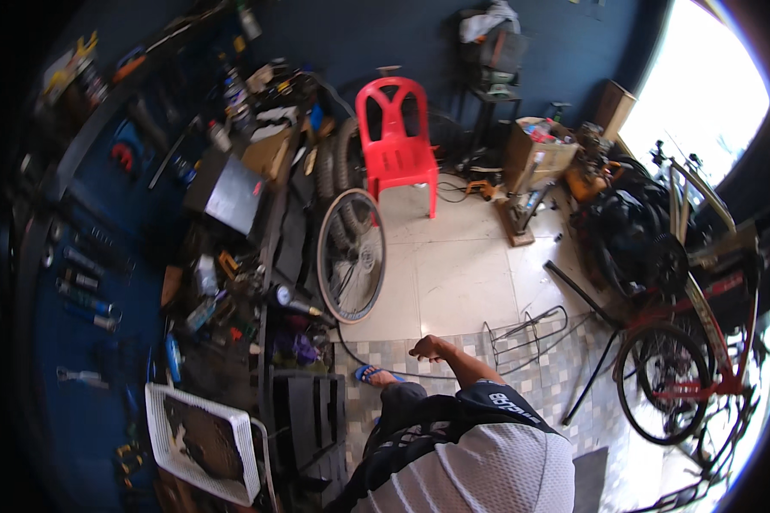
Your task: The person organizes bicycle parts and tools in a workshop. They move a cardboard box, sort small components into trays, handle a bicycle wheel and cassette, and arrange tools on the workbench.
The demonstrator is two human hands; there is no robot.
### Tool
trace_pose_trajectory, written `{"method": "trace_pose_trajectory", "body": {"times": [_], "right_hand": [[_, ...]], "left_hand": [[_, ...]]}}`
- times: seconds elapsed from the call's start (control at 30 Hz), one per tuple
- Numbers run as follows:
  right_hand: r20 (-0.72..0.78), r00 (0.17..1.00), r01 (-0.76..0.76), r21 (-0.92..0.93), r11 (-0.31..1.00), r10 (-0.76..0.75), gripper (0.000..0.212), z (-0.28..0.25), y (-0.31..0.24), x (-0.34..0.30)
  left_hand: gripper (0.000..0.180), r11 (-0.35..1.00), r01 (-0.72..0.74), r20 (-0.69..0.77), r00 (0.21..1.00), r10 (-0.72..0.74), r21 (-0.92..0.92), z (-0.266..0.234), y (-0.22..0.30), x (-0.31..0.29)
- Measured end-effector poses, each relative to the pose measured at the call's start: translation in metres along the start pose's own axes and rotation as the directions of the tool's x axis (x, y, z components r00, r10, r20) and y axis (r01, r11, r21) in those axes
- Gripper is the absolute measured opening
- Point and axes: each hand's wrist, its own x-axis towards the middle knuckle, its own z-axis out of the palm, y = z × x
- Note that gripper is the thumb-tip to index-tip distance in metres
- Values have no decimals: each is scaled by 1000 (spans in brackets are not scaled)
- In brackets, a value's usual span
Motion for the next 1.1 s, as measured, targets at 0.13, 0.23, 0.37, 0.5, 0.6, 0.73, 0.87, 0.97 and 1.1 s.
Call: {"method": "trace_pose_trajectory", "body": {"times": [0.13, 0.23, 0.37, 0.5, 0.6, 0.73, 0.87, 0.97, 1.1], "right_hand": [[-11, 980, 189, -233, 954, -197, 47, 18, -41, 5], [298, 806, 591, -381, 711, -511, 34, 33, -94, 8], [608, 606, 775, -306, 554, -512, 22, 73, -217, -59], [626, 495, 808, -76, 584, -603, 23, 121, -320, -97], [460, 428, 883, -30, 468, -778, 23, 150, -379, -89], [441, 502, 804, 79, 590, -744, 21, 185, -420, -85], [447, 471, 803, 140, 579, -761, 23, 204, -446, -85], [439, 482, 812, 101, 574, -759, 28, 208, -466, -99], [454, 364, 880, 119, 460, -814, 28, 216, -480, -117]], "left_hand": [[52, 1000, 6, -163, 987, -5, 6, -87, -61, 10], [53, 995, -21, -251, 967, 44, 96, -136, -98, 8], [78, 979, 185, -309, 939, -151, 81, -106, -54, -20], [78, 943, 334, -382, 869, -314, -16, -106, -39, -39], [80, 950, 309, -380, 886, -268, 50, -102, -5, -47], [82, 953, 299, -365, 883, -296, -49, -102, 10, -57], [78, 952, 286, -449, 869, -211, 107, -99, 9, -57], [50, 995, 60, -580, 815, -2, 82, -99, 30, -69], [47, 949, -139, -636, 713, 295, 284, -87, 90, -98]]}}
